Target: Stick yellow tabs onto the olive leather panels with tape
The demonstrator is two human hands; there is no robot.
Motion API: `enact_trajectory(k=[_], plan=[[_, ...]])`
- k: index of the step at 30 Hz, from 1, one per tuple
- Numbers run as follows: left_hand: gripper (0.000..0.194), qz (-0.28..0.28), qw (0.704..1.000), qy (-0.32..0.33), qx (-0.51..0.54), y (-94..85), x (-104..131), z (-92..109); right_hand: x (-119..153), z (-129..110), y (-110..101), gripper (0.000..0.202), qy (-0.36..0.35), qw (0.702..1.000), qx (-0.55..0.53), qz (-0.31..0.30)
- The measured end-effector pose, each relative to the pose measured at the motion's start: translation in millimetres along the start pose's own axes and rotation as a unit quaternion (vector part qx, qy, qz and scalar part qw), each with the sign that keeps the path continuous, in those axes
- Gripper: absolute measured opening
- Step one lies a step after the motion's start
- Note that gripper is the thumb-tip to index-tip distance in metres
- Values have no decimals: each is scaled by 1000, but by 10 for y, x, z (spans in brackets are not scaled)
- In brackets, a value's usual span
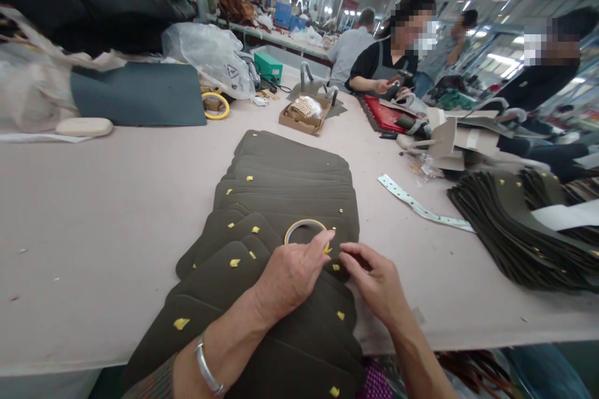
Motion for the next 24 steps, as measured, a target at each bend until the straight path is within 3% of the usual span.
enact_trajectory(k=[2, 7, 15, 20, 24], plan=[[40, -2, 1000, 5, -1, 6, 4, 12, 34, -133, -33, 18, -74, 997, -7, 25], [39, -16, 1000, 22, -5, 46, 15, 36, 62, -372, 68, 20, -219, 975, 35, 6], [21, -34, 999, 30, -3, 47, 8, 40, 109, -412, 102, 16, -297, 948, 100, 57], [22, -16, 999, 8, -39, -2, -31, 19, 67, -377, 101, 14, -251, 959, 81, 99], [27, 27, 998, 23, -58, -49, -68, 58, -38, -115, 137, 11, -32, 994, -75, 71]])
Point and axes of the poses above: each hand's wrist, its own x-axis away from the middle knuckle, its own y-axis out of the palm, z = x × y, the point moved 7 cm from there along -x, towards the middle knuckle, and after that the axes turned 3 degrees about -x, right-handed, at the moved point
